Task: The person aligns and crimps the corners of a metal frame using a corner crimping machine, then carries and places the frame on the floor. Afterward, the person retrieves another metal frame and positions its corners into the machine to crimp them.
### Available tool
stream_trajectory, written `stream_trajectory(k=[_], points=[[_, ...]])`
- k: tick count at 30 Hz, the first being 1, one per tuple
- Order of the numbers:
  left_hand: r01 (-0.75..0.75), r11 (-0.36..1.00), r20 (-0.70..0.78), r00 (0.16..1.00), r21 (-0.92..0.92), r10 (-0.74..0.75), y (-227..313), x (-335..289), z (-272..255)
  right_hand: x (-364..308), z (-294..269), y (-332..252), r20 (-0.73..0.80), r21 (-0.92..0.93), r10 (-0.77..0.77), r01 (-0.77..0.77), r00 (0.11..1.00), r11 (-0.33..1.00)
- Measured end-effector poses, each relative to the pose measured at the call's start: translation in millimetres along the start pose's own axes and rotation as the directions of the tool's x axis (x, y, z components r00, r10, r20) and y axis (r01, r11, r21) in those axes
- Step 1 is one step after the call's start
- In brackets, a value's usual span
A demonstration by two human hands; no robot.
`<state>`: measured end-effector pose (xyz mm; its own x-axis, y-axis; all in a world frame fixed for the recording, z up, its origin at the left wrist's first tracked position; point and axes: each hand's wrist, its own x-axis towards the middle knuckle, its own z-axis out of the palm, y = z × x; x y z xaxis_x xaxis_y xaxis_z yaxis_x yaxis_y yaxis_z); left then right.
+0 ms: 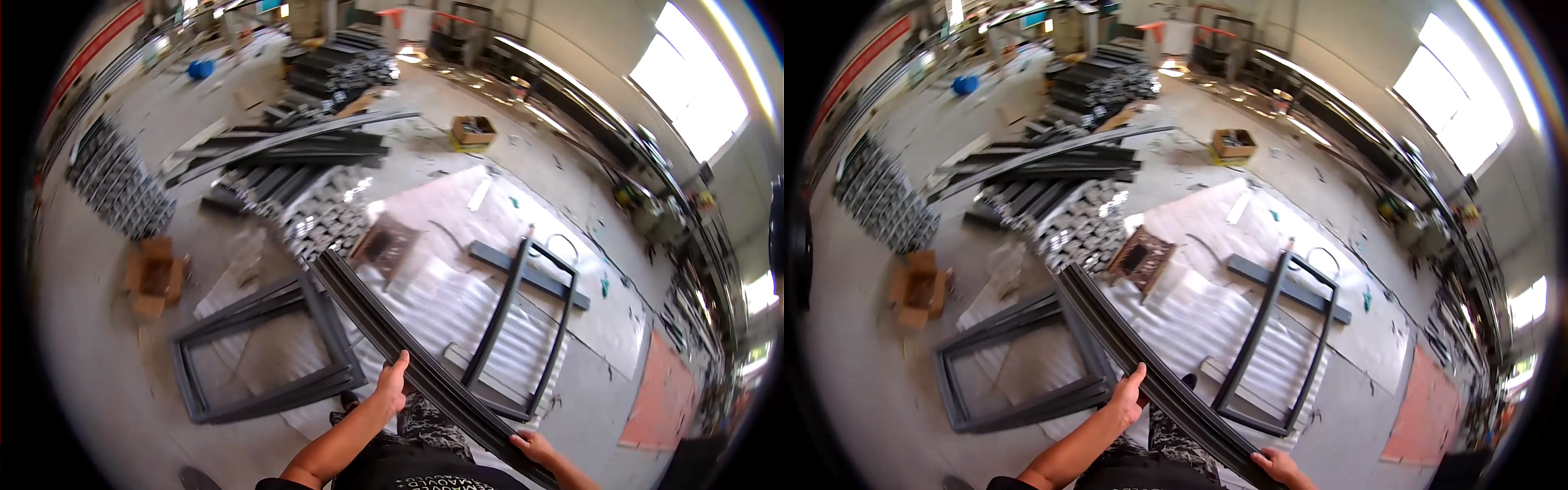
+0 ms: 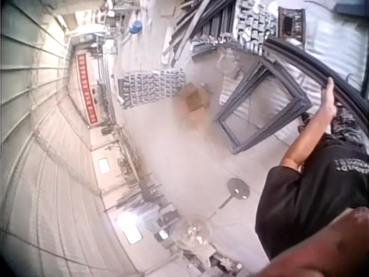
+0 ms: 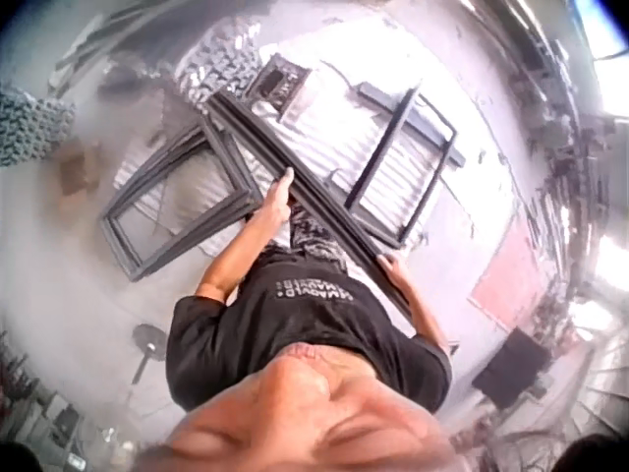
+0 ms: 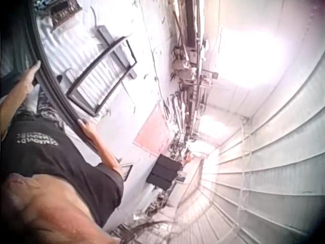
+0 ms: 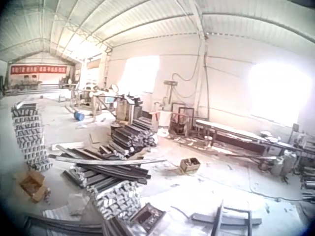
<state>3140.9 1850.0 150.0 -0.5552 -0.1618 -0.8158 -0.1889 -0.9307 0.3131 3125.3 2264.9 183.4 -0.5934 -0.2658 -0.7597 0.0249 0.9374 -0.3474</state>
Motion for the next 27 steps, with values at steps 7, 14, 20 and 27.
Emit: stream_trajectory(k=[7,14,20,27], points=[[0.035,0.954,0.1,0.993,0.298,-0.068,-75.4,82.9,140.4,-13.8,-18.8,69.1,-0.164,0.319,0.125,-0.067,0.978,0.945],[-0.011,0.818,0.176,0.978,0.575,-0.11,-100.5,124.3,294.3,29.7,-25.9,105.3,-0.168,0.654,0.338,-0.152,0.926,0.741],[-0.071,0.766,0.243,0.963,0.639,-0.114,-107.6,206.6,365.6,82.5,-65.5,83.6,-0.254,0.763,0.368,-0.049,0.895,0.645],[-0.032,0.748,0.259,0.947,0.663,-0.189,-62.6,304.1,460.0,187.7,-130.1,52.1,-0.213,0.795,0.529,-0.169,0.821,0.582]])
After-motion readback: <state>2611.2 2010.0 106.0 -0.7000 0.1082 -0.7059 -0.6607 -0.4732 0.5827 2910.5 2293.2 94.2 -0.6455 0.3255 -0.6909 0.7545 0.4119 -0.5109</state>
